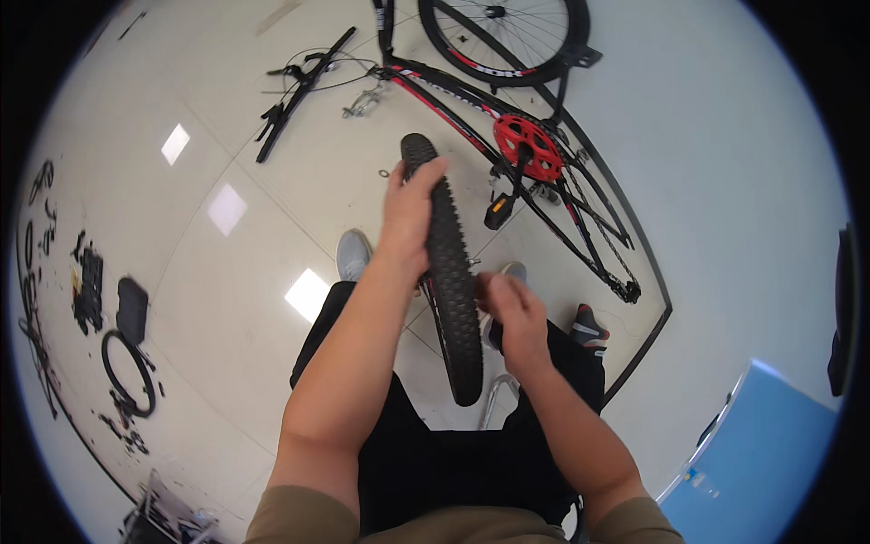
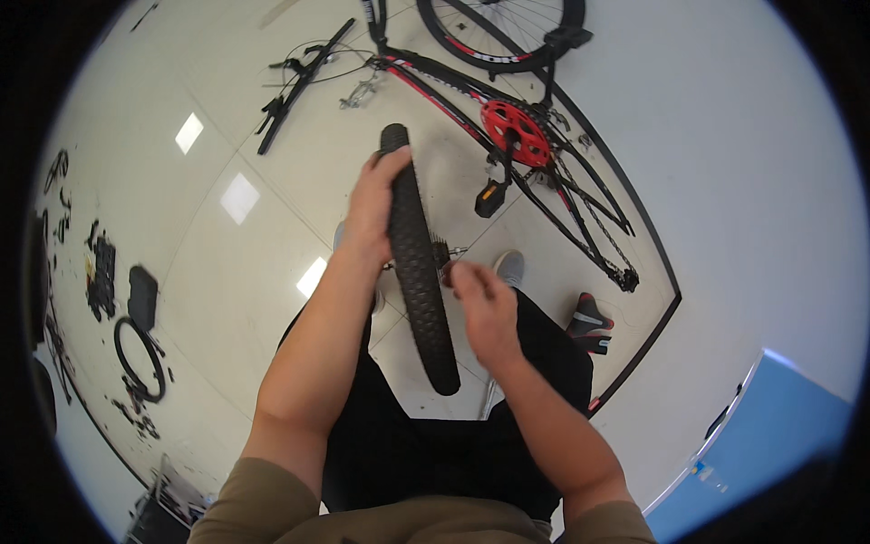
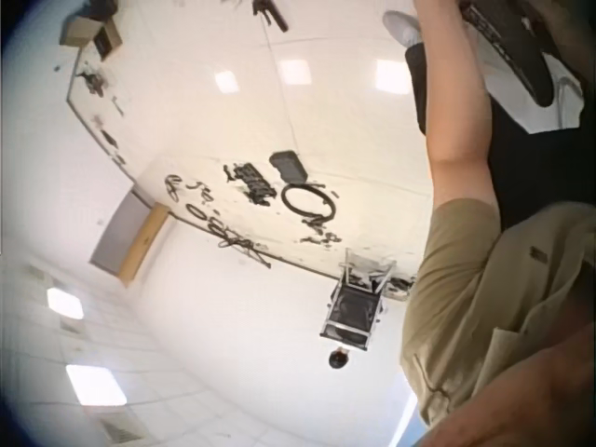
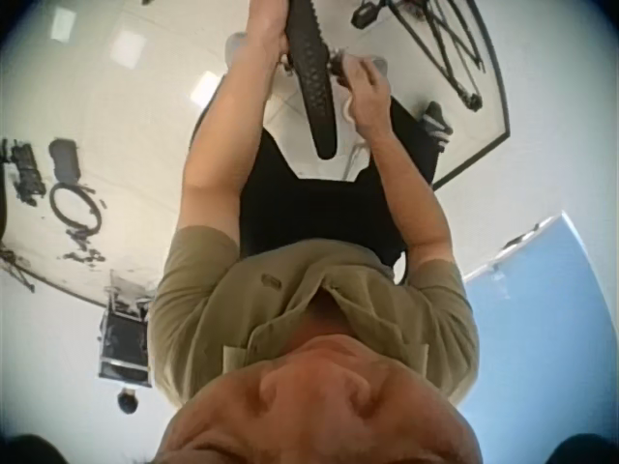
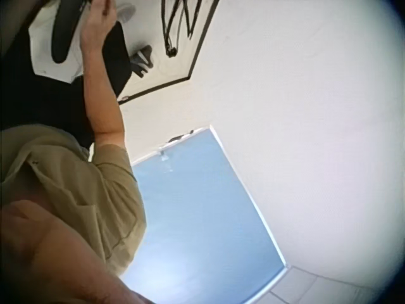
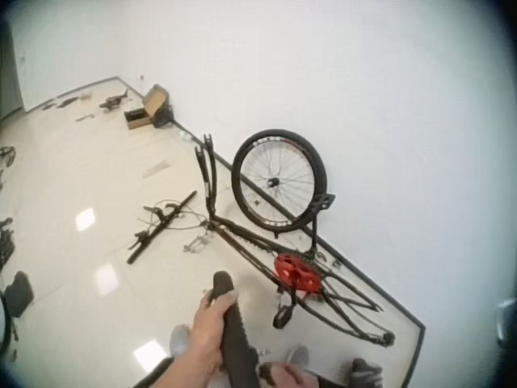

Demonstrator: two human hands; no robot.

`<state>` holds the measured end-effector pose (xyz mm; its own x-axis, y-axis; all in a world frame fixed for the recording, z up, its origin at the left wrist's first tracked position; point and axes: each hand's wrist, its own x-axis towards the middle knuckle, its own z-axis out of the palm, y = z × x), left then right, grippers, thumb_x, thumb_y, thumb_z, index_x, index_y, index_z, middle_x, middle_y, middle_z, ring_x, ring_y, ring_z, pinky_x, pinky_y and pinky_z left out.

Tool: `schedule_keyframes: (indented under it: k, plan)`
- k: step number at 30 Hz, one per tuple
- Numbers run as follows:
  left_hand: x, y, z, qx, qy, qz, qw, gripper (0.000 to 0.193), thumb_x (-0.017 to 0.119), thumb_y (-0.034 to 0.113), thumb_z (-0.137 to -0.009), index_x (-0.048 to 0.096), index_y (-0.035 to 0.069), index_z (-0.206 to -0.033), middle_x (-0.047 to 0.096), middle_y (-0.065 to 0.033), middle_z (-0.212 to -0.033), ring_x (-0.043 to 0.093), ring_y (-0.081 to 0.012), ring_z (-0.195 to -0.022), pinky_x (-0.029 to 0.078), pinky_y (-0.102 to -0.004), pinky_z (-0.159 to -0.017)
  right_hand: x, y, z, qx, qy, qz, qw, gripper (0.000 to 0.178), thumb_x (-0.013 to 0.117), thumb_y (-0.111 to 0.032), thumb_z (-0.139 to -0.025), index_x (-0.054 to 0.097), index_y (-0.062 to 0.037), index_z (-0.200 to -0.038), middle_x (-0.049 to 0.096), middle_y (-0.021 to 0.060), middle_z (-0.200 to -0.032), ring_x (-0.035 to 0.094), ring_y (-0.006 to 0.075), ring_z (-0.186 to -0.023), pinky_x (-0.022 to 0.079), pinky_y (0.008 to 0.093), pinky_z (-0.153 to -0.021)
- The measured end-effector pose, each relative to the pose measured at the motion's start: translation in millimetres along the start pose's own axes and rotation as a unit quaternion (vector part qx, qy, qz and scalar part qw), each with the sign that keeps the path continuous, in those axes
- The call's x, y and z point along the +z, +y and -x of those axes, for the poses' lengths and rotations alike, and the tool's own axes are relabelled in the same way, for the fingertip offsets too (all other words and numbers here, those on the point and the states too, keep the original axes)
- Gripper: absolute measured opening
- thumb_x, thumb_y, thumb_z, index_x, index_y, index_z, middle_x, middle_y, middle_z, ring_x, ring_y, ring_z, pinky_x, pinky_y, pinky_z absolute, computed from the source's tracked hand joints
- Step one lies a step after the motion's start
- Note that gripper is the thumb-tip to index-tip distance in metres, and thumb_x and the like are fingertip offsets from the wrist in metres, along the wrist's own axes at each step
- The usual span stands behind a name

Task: The person assembles a bicycle by attaching the rear wheel to the frame. They align the wheel with the dropouts, insert the axle, and secure it by tightening the quick-release skewer. The person then checks the wheel alignment and ensures the tire is properly seated on the rim.

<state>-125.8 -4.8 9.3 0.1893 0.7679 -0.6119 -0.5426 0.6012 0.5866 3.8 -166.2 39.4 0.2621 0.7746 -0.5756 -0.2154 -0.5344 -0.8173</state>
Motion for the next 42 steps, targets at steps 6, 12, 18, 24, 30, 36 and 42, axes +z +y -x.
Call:
schedule_keyframes:
  k: [6, 12, 18, 24, 30, 36, 42]
  plan:
    - [5.2, 10.4, 7.3, -0.027, -0.001, -0.026, 0.999, 0.036, 0.071, 0.028, -0.091, 0.063, 0.007, -0.12, 0.064, -0.0042, -0.104, 0.062, -0.016, -0.092, 0.059, -0.0351, -0.077, -36.8, 62.8, -83.9, -0.035, -0.043, 0.31, 0.949, 0.046, 0.056, -0.004, -0.092, 0.057, -0.0001, -0.137, 0.067, 0.0161, -0.125, 0.064, 0.0335, -0.11, 0.047, 0.0398, -0.1]
    - [13.0, 4.1, 2.5, -0.017, 0.013, 0.002, 1.0, 0.037, 0.068, 0.021, -0.094, 0.06, 0.002, -0.125, 0.065, -0.0059, -0.098, 0.064, -0.0146, -0.086, 0.061, -0.0323, -0.074, -25.6, 68.2, -96.1, -0.058, -0.121, 0.495, 0.858, 0.057, 0.058, -0.001, -0.084, 0.055, -0.0053, -0.14, 0.047, 0.0161, -0.151, 0.051, 0.0434, -0.125, 0.043, 0.0448, -0.107]
    - [23.4, 2.2, -3.0, -0.014, 0.02, -0.019, 1.0, 0.033, 0.069, 0.022, -0.094, 0.065, 0.004, -0.121, 0.069, -0.0046, -0.107, 0.063, -0.0143, -0.091, 0.059, -0.0335, -0.079, -42.1, 46.9, -108.1, 0.001, -0.191, 0.498, 0.846, 0.065, 0.06, -0.002, -0.082, 0.05, -0.0097, -0.146, 0.057, 0.0191, -0.139, 0.058, 0.0386, -0.121, 0.048, 0.0442, -0.101]
    - [31.6, -0.6, -8.6, -0.014, 0.02, -0.004, 1.0, 0.032, 0.069, 0.022, -0.095, 0.065, 0.004, -0.121, 0.072, -0.0052, -0.111, 0.065, -0.0151, -0.093, 0.059, -0.0339, -0.08, -46.7, 47.0, -107.3, 0.018, -0.152, 0.455, 0.877, 0.068, 0.059, -0.003, -0.083, 0.047, -0.0104, -0.15, 0.067, 0.0195, -0.126, 0.064, 0.0359, -0.115, 0.05, 0.045, -0.099]
    - [33.7, -0.7, -12.5, -0.006, 0.037, -0.023, 0.999, 0.022, 0.066, 0.023, -0.096, 0.069, 0.004, -0.108, 0.073, -0.0095, -0.098, 0.069, -0.024, -0.095, 0.052, -0.042, -0.092, -33.3, 34.3, -105.1, 0.034, -0.192, 0.496, 0.846, 0.061, 0.058, -0.005, -0.085, 0.054, -0.0147, -0.145, 0.069, 0.0172, -0.121, 0.065, 0.0351, -0.115, 0.052, 0.0437, -0.097]
    - [28.0, 2.8, -13.8, -0.01, 0.028, -0.017, 0.999, 0.022, 0.066, 0.023, -0.096, 0.069, 0.005, -0.108, 0.074, -0.0088, -0.098, 0.069, -0.0229, -0.095, 0.052, -0.0416, -0.092, -46.0, 20.7, -110.3, 0.048, -0.282, 0.566, 0.774, 0.029, 0.06, -0.008, -0.085, 0.074, -0.011, -0.11, 0.074, 0.0148, -0.107, 0.07, 0.0348, -0.105, 0.055, 0.0449, -0.089]
    - [32.7, -0.4, -11.2, -0.005, 0.04, -0.008, 0.999, 0.022, 0.065, 0.023, -0.097, 0.069, 0.005, -0.108, 0.074, -0.008, -0.095, 0.07, -0.0211, -0.093, 0.053, -0.0397, -0.09, -44.9, 18.1, -111.2, 0.012, -0.175, 0.506, 0.845, 0.045, 0.06, -0.007, -0.085, 0.064, -0.0122, -0.129, 0.074, 0.0159, -0.107, 0.07, 0.0365, -0.103, 0.055, 0.0466, -0.088]
